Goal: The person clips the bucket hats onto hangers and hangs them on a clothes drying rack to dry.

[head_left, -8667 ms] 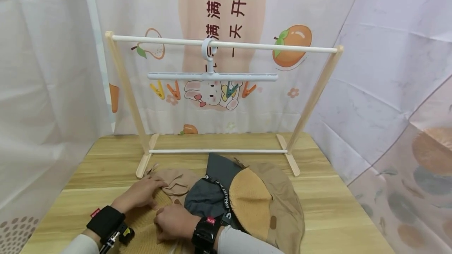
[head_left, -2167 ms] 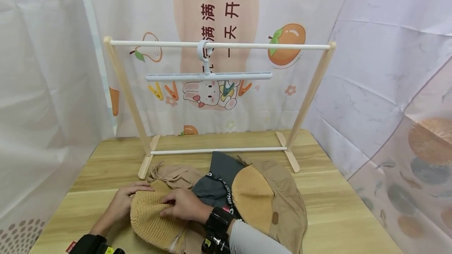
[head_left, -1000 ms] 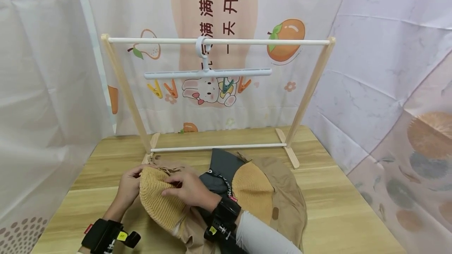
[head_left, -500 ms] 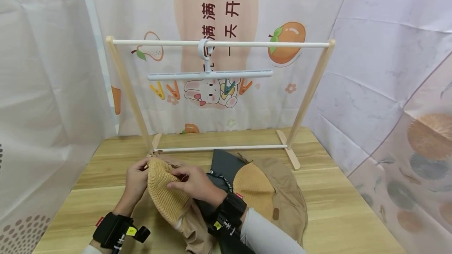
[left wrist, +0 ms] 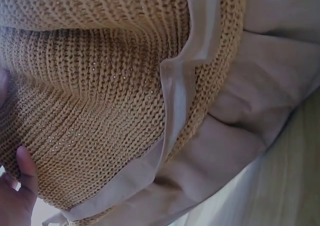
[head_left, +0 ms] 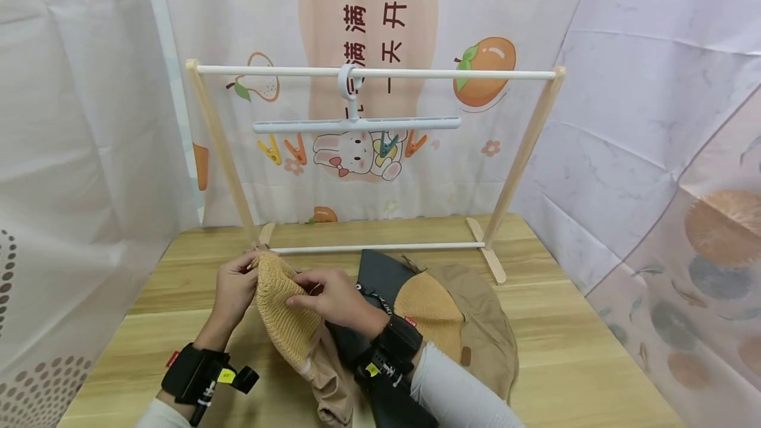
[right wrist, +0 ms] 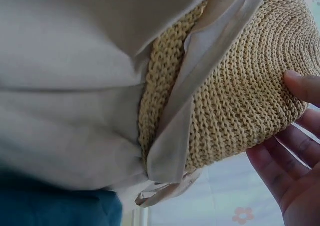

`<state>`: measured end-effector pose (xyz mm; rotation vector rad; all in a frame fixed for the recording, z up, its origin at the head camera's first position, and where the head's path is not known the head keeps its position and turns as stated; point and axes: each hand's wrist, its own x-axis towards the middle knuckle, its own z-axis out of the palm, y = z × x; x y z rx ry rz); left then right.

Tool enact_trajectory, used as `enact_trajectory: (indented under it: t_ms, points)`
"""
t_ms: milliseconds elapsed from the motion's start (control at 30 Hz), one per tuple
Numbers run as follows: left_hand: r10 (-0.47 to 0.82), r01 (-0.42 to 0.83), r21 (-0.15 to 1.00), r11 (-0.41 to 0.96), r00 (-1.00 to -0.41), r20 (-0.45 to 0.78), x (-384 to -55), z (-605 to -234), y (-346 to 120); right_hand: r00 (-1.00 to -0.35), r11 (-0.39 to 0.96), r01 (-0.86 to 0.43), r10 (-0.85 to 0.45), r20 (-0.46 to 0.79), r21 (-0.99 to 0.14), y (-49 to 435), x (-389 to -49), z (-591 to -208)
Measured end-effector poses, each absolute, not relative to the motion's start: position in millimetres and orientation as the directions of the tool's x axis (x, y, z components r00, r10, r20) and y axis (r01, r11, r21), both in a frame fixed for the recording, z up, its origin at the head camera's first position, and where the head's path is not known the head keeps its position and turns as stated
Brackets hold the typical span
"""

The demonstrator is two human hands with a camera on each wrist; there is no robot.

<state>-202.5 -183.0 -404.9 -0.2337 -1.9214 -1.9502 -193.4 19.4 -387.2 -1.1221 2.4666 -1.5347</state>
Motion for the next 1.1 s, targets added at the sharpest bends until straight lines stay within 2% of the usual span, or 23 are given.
enact_trajectory:
  t_ms: [400,633,967,1100]
  points:
    - [-0.079,0.427,0.893,0.142,-0.895,0.44,-208.7,-375.5,-177.2,-0.726,0.26,-0.583,-0.592,0.35,-0.769,26.9,-201.0,-375.2]
    - [-0.038,0.453,0.866,0.211,-0.882,0.47,-211.5,-362.2,-172.2,-0.709,0.216,-0.597,-0.593,0.382,-0.772,34.6,-203.6,-370.6]
    - [-0.033,0.506,0.833,0.224,-0.85,0.525,-210.5,-344.2,-170.1,-0.679,0.194,-0.634,-0.604,0.418,-0.749,35.4,-201.7,-357.4]
    - [-0.021,0.501,0.831,0.241,-0.854,0.521,-211.7,-337.0,-169.0,-0.686,0.188,-0.63,-0.59,0.426,-0.753,35.2,-200.2,-351.1]
